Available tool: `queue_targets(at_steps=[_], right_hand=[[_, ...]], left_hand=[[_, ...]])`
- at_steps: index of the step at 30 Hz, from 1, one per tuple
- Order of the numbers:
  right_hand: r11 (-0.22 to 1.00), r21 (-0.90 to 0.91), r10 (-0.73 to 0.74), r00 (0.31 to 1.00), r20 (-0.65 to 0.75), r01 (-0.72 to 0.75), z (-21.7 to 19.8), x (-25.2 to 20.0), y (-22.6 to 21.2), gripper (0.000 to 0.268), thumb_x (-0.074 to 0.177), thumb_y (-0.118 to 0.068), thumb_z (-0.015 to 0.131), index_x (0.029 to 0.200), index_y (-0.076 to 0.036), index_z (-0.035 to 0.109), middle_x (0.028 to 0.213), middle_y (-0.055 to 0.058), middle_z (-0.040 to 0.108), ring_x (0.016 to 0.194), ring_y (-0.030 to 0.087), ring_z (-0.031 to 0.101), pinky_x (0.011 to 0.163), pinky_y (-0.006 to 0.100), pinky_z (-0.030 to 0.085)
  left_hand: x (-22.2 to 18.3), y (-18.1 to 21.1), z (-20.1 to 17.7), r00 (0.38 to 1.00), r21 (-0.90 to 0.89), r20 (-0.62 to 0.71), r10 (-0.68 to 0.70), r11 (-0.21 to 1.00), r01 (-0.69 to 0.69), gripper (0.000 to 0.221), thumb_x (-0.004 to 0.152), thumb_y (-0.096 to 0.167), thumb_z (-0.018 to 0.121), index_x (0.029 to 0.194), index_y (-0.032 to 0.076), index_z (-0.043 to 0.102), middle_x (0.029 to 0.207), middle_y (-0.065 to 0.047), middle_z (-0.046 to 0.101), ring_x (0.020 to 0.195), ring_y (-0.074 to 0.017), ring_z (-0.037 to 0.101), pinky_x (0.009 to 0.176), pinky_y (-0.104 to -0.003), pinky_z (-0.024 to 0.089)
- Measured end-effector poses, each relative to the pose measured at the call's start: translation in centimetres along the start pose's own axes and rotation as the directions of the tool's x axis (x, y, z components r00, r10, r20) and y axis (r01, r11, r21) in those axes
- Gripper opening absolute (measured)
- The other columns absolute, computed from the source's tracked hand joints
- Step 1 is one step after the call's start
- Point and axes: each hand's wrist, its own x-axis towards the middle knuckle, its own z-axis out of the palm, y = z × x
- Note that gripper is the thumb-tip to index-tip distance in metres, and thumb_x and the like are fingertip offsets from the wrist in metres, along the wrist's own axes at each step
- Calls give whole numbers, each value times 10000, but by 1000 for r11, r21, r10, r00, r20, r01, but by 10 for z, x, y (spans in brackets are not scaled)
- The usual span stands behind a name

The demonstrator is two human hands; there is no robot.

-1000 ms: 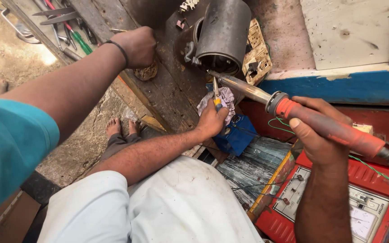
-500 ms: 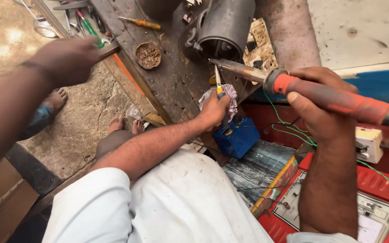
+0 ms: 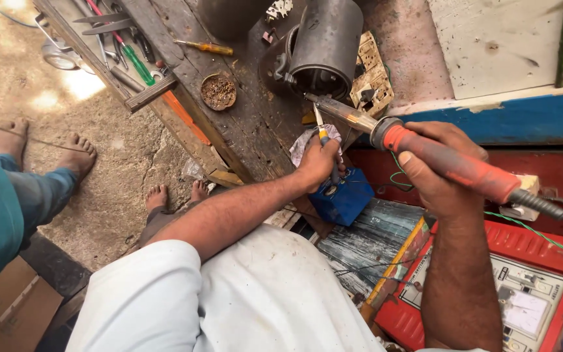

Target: Soldering wires onto a motor component at a repair workbench.

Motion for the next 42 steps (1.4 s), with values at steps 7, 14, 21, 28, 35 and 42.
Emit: queue_targets(at_steps=[7, 14, 21, 28, 35, 42], right_hand=[[998, -68, 15, 1000, 17, -14, 6, -3, -15, 372, 907, -180, 763, 1210, 28, 703, 1113, 151, 727, 1017, 234, 713, 949, 329, 568], [997, -70, 26, 1000, -14, -27, 14, -9, -27, 371, 897, -161, 753, 1215, 21, 696, 1116, 146, 721, 1044, 245, 704, 967, 346, 560], [996, -74, 46, 998, -34, -48, 16, -14, -16, 378, 901, -169, 753, 1222, 22, 697, 1124, 150, 727, 1043, 246, 709, 966, 343, 561], [997, -71, 14, 1000, -21, -15, 8, -5, -13, 368, 919, -177, 765, 1223, 21, 704, 1122, 146, 733, 1029, 239, 721, 955, 350, 572], [990, -75, -113, 989, 101, 120, -5, 13, -6, 269, 949, -164, 757, 1147, 14, 718, 1150, 145, 728, 1066, 237, 715, 967, 341, 577], [997, -71, 32, 998, 56, -28, -5, 21, -11, 310, 945, -180, 761, 1198, -6, 719, 1145, 114, 724, 1001, 218, 708, 951, 354, 584]], left_hand=[[-1, 0, -3, 1000, 6, 26, -10, 1000, 10, 346, 973, 280, 518, 1157, 0, 432, 825, -114, 591, 649, -206, 644, 566, -379, 589], [1, 0, -8, 993, 25, 100, -62, 998, 60, 376, 982, 249, 483, 1246, 3, 376, 861, -94, 564, 726, -188, 638, 646, -375, 609], [1, -2, -5, 995, 14, 88, -41, 999, 40, 373, 992, 277, 483, 1208, -17, 404, 858, -98, 566, 705, -191, 642, 628, -380, 609], [3, -4, -1, 996, -9, 79, -46, 999, 47, 354, 990, 288, 473, 1207, 20, 391, 852, -92, 563, 712, -199, 649, 648, -391, 610], [2, -3, 0, 996, -10, 77, -52, 999, 53, 343, 990, 284, 467, 1186, 14, 389, 846, -101, 553, 718, -205, 643, 668, -400, 611], [-2, 5, 3, 992, 33, 92, -83, 996, 80, 328, 1006, 292, 432, 1194, 28, 380, 881, -94, 530, 772, -196, 639, 724, -399, 618]])
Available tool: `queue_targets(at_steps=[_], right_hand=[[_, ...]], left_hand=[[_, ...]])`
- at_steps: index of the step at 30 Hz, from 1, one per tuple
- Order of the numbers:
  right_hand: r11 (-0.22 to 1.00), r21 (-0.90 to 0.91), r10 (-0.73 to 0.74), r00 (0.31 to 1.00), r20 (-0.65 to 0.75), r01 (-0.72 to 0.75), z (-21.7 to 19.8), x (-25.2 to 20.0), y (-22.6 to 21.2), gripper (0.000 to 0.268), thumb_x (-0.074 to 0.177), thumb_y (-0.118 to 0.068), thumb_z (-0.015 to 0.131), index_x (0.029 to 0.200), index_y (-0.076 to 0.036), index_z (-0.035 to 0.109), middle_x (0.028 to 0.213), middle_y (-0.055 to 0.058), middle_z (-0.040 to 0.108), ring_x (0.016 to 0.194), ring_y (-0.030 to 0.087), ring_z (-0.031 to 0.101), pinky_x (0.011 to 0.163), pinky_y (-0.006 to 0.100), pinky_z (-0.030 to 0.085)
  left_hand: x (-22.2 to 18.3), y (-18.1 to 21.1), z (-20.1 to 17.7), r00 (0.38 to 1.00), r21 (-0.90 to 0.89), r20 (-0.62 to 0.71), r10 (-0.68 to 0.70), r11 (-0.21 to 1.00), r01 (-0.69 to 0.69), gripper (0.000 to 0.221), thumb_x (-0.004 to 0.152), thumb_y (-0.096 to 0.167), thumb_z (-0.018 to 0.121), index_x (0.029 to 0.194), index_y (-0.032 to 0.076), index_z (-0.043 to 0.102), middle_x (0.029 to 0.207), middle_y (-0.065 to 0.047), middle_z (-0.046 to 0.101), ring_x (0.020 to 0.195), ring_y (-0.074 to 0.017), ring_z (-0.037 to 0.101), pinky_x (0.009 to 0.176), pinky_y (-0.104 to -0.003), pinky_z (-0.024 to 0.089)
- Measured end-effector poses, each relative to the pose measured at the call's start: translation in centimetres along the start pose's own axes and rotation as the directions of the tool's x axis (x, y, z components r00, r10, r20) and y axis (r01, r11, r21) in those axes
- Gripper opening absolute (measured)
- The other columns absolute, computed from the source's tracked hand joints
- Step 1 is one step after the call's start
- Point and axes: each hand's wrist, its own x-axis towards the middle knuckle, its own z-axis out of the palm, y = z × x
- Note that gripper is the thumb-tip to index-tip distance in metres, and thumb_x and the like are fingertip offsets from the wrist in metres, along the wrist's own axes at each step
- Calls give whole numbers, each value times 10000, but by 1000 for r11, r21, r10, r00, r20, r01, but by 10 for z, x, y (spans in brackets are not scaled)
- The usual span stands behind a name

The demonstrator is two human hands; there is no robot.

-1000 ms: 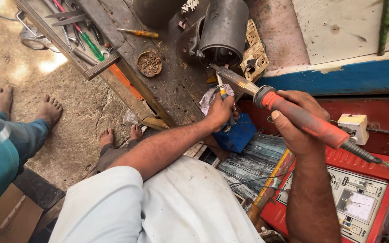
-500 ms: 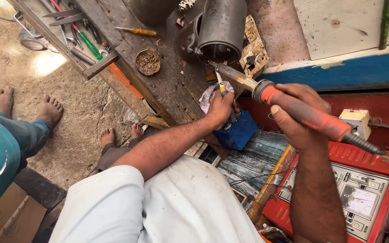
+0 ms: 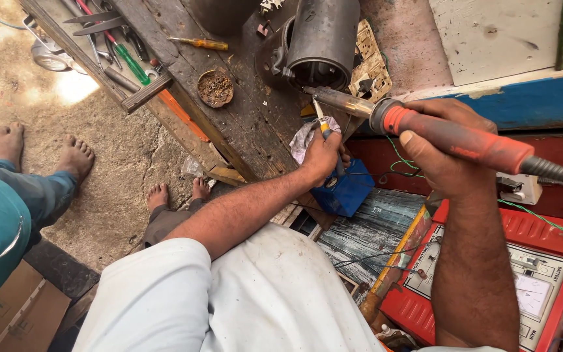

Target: Soldering wires onto a motor component at a repair workbench.

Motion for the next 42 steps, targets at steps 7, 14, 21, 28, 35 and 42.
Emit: queue_targets(at_steps=[7, 14, 21, 28, 35, 42], right_hand=[[991, -48, -126, 992, 31, 127, 2, -8, 4, 248, 967, -151, 763, 1157, 4, 732, 1145, 127, 744, 1056, 207, 725, 957, 325, 588], [996, 93, 11, 994, -109, -1, -1, -29, 0, 318, 962, -153, 771, 1209, 35, 700, 1168, 139, 724, 1075, 223, 708, 1003, 327, 567], [997, 74, 6, 996, -89, 0, 7, -27, 2, 332, 936, -157, 774, 1199, 32, 704, 1150, 139, 729, 1066, 225, 711, 1000, 339, 567], [997, 63, 40, 996, -79, -35, 13, -27, -1, 374, 918, -161, 778, 1239, 19, 711, 1123, 136, 736, 1025, 222, 715, 962, 334, 575], [999, 46, 14, 997, -72, -10, 16, -31, -4, 360, 911, -165, 764, 1205, 33, 703, 1136, 146, 729, 1050, 222, 717, 978, 331, 570], [999, -5, 53, 997, -47, -53, 7, -23, 4, 317, 944, -168, 770, 1192, 20, 711, 1106, 116, 739, 1002, 204, 722, 932, 310, 577]], left_hand=[[2, -2, 0, 1000, -24, -5, 15, 1000, -15, 324, 995, 276, 444, 1197, 31, 380, 881, -95, 535, 765, -195, 638, 703, -395, 621], [3, -2, 1, 1000, -29, -10, -8, 1000, 8, 347, 999, 281, 440, 1215, 16, 379, 878, -96, 529, 763, -195, 631, 702, -399, 620], [3, -1, 2, 1000, -20, -4, -8, 1000, 8, 369, 996, 291, 432, 1241, 22, 368, 881, -97, 527, 775, -194, 630, 710, -397, 624], [0, 2, -1, 1000, 25, 2, -9, 1000, 9, 382, 1005, 303, 425, 1260, 28, 352, 891, -88, 528, 792, -183, 636, 730, -388, 628], [3, -2, -2, 1000, 10, -6, 8, 1000, -8, 378, 992, 289, 446, 1239, 10, 383, 890, -93, 542, 775, -186, 642, 719, -390, 625], [1, -4, -3, 998, 4, -22, 52, 999, -52, 369, 976, 281, 469, 1201, -4, 401, 875, -98, 557, 732, -194, 640, 648, -383, 610]])
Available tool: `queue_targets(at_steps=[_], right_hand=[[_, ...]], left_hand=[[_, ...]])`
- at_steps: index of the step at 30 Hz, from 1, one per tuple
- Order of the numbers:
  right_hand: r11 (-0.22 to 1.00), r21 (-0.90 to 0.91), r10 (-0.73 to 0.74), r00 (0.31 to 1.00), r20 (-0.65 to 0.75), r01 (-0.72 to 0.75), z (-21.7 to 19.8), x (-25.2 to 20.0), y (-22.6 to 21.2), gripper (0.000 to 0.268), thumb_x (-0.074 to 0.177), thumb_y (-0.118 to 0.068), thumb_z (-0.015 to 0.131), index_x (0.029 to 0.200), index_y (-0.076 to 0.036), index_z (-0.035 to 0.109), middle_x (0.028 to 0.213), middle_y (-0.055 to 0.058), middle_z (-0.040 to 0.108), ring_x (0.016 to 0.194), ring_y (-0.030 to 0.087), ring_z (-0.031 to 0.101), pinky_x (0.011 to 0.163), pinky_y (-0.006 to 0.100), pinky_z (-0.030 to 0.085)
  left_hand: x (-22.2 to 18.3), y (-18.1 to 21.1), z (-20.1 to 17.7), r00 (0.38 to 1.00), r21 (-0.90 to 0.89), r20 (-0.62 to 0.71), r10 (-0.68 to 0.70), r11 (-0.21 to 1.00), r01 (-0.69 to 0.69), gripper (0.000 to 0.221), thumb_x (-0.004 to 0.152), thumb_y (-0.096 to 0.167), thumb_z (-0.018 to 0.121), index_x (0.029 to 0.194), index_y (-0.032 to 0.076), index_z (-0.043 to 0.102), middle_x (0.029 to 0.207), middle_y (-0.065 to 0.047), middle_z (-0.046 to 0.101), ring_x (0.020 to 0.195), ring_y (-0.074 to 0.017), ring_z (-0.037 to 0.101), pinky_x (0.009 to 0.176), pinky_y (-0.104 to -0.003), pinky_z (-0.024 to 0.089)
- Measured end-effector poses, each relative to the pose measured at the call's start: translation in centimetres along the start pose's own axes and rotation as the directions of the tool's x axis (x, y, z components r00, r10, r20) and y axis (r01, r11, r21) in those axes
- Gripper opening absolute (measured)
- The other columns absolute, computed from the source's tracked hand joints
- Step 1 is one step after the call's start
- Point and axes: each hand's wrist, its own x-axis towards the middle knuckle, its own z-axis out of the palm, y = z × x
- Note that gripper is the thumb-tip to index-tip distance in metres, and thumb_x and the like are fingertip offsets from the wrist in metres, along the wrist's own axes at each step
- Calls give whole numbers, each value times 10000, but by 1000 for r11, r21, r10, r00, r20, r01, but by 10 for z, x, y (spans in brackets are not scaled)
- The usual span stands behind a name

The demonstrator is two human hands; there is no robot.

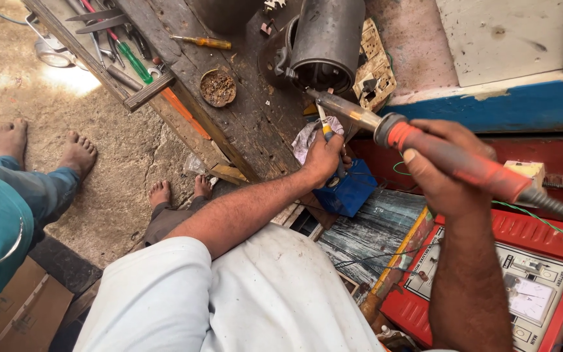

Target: Soldering wires onto a motor component at a repair workbench.

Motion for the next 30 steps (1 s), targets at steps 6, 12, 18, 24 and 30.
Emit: queue_targets(at_steps=[6, 12, 18, 24, 30], right_hand=[[984, 16, -176, 979, 103, 175, -9, 20, -8, 266, 964, -130, 753, 1193, 0, 712, 1144, 117, 734, 1036, 190, 721, 937, 294, 582], [997, 56, 47, 999, -12, -47, 1, 5, -6, 344, 939, -159, 768, 1235, 7, 714, 1073, 108, 736, 963, 168, 709, 886, 289, 581], [992, 92, 93, 994, -49, -88, 4, -8, -1, 340, 950, -167, 771, 1219, 29, 705, 1125, 114, 732, 1017, 157, 705, 951, 275, 571], [937, 288, 245, 959, -140, -197, 17, -27, 12, 382, 970, -156, 782, 1297, 21, 695, 1151, 115, 728, 1014, 147, 697, 951, 268, 576], [968, 207, 148, 989, -9, -143, 0, -14, 15, 404, 948, -148, 781, 1305, 18, 687, 1182, 127, 715, 1063, 168, 690, 976, 283, 562]], left_hand=[[2, -3, 0, 1000, 5, -2, -12, 1000, 12, 355, 982, 286, 463, 1175, -7, 405, 885, -106, 556, 748, -199, 649, 666, -383, 618], [0, -2, 2, 1000, 35, 20, 3, 999, -3, 351, 978, 286, 461, 1171, 0, 402, 892, -112, 564, 767, -204, 655, 677, -390, 630], [4, -8, 1, 999, 0, 22, -28, 1000, 28, 359, 972, 281, 456, 1184, -2, 391, 896, -113, 566, 796, -216, 665, 697, -398, 642], [5, -9, 10, 999, -17, -39, -3, 1000, 2, 333, 951, 235, 472, 1171, 1, 384, 850, -116, 577, 743, -209, 669, 690, -400, 628], [28, -32, 27, 993, -173, -71, 96, 979, -107, 325, 967, 217, 497, 1167, -19, 396, 879, -108, 567, 759, -204, 664, 706, -396, 629]])
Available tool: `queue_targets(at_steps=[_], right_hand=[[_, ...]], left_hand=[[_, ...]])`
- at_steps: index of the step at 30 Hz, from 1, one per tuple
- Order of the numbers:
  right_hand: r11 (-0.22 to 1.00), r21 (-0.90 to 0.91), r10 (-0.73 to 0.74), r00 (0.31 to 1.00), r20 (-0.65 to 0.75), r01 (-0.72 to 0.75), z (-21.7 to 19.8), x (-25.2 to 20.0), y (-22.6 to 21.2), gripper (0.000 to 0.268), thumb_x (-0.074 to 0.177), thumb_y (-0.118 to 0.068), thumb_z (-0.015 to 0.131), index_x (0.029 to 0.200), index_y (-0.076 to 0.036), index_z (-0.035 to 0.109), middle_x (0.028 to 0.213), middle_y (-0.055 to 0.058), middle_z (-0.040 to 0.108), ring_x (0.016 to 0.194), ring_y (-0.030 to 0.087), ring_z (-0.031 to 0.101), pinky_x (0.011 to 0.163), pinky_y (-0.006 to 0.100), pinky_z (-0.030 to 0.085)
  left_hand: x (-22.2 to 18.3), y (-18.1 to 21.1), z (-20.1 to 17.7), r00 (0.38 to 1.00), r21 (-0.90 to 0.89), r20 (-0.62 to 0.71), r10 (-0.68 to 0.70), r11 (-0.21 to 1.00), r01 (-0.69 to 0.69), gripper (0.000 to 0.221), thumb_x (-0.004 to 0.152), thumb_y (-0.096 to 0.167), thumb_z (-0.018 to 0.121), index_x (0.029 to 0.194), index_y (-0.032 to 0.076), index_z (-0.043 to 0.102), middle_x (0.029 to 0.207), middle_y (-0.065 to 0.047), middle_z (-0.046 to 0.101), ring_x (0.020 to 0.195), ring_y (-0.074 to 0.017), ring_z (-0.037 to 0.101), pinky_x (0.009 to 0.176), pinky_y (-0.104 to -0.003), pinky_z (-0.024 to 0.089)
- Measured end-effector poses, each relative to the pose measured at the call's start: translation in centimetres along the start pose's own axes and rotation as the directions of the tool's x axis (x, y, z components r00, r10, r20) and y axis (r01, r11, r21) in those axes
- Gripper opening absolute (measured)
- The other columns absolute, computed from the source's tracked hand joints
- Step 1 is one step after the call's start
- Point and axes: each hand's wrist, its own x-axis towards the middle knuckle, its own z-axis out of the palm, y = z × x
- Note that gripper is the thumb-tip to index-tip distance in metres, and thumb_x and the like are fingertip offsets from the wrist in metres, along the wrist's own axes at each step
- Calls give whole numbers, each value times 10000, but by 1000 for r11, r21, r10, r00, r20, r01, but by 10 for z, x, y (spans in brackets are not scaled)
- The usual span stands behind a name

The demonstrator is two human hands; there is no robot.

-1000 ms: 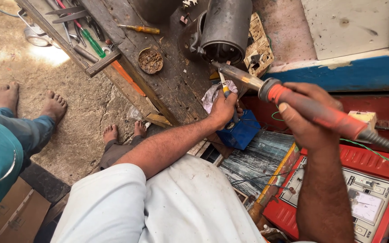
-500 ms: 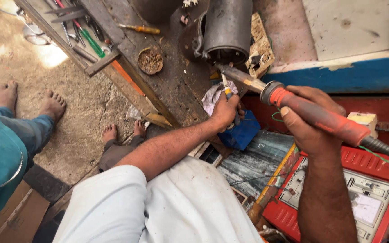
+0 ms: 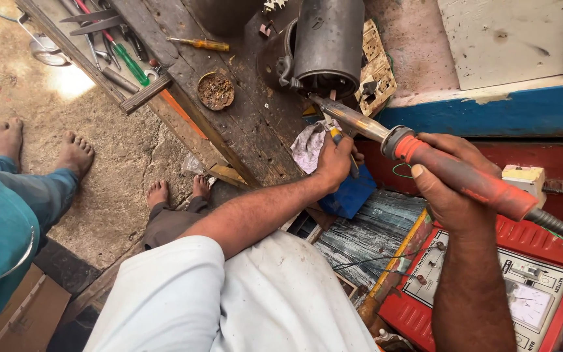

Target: Soldering wires onto a motor component at a repair workbench.

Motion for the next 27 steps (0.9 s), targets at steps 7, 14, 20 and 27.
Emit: queue_targets(at_steps=[7, 14, 20, 27], right_hand=[[982, -106, -155, 987, 45, 159, 0, -2, -2, 410, 915, -149, 770, 1276, 20, 672, 1201, 149, 715, 1115, 226, 705, 1031, 318, 557], [992, -77, -97, 992, 77, 103, -15, 7, 16, 409, 915, -163, 761, 1277, 13, 689, 1139, 123, 729, 1015, 166, 709, 921, 285, 579], [992, -110, -60, 998, 15, 61, -6, 2, 12, 390, 924, -173, 769, 1261, 11, 703, 1089, 107, 738, 961, 160, 715, 881, 284, 588], [990, 115, -66, 993, -99, 78, 3, -18, 27, 396, 951, -141, 760, 1305, 20, 685, 1211, 116, 714, 1093, 169, 694, 1002, 290, 563]], left_hand=[[2, -1, 0, 1000, -4, 12, 14, 1000, -14, 300, 974, 212, 493, 1173, 15, 384, 897, -101, 560, 777, -196, 657, 732, -391, 626], [3, 1, 0, 999, 9, 10, 35, 999, -35, 280, 979, 212, 482, 1158, 13, 400, 896, -104, 549, 772, -198, 655, 733, -402, 628], [6, -5, 0, 999, -30, 23, 47, 998, -47, 233, 989, 196, 479, 1131, 32, 396, 905, -102, 534, 780, -199, 647, 737, -405, 626], [9, -11, 0, 997, -83, 18, 80, 993, -78, 180, 1001, 191, 483, 1081, 50, 406, 890, -94, 527, 752, -208, 640, 695, -411, 618]])
